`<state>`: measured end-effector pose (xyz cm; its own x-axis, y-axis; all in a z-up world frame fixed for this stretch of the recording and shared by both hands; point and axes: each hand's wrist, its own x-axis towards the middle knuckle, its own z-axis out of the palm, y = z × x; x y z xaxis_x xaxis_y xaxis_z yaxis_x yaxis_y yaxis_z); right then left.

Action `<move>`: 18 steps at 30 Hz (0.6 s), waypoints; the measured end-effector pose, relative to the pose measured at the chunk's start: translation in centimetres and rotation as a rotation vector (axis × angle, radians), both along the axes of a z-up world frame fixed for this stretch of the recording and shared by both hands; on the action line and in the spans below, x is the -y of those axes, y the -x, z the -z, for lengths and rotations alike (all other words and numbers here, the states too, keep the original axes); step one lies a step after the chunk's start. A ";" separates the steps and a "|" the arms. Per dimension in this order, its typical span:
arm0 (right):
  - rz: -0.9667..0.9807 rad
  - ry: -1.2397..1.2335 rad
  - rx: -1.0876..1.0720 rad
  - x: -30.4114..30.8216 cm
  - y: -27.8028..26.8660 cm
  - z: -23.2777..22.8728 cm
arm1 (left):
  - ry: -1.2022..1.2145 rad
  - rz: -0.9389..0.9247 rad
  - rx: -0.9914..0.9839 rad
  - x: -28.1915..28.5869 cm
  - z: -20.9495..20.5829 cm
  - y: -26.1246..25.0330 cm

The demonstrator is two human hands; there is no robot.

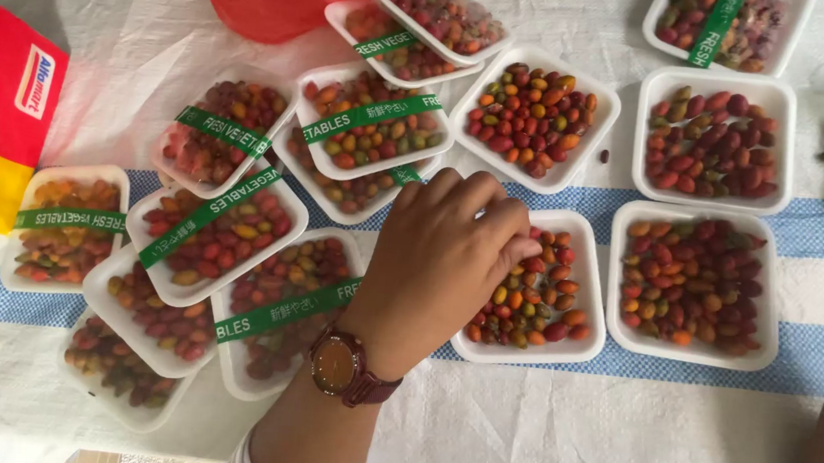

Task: Sort and clean small fruits into styrofoam trays for packaging

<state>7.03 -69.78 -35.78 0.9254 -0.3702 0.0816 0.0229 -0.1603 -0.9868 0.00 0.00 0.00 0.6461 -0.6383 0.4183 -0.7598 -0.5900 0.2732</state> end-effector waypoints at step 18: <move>-0.576 1.198 0.310 -46.8 12.2 -32.6 | -0.001 -0.116 0.093 -0.1 0.2 -0.2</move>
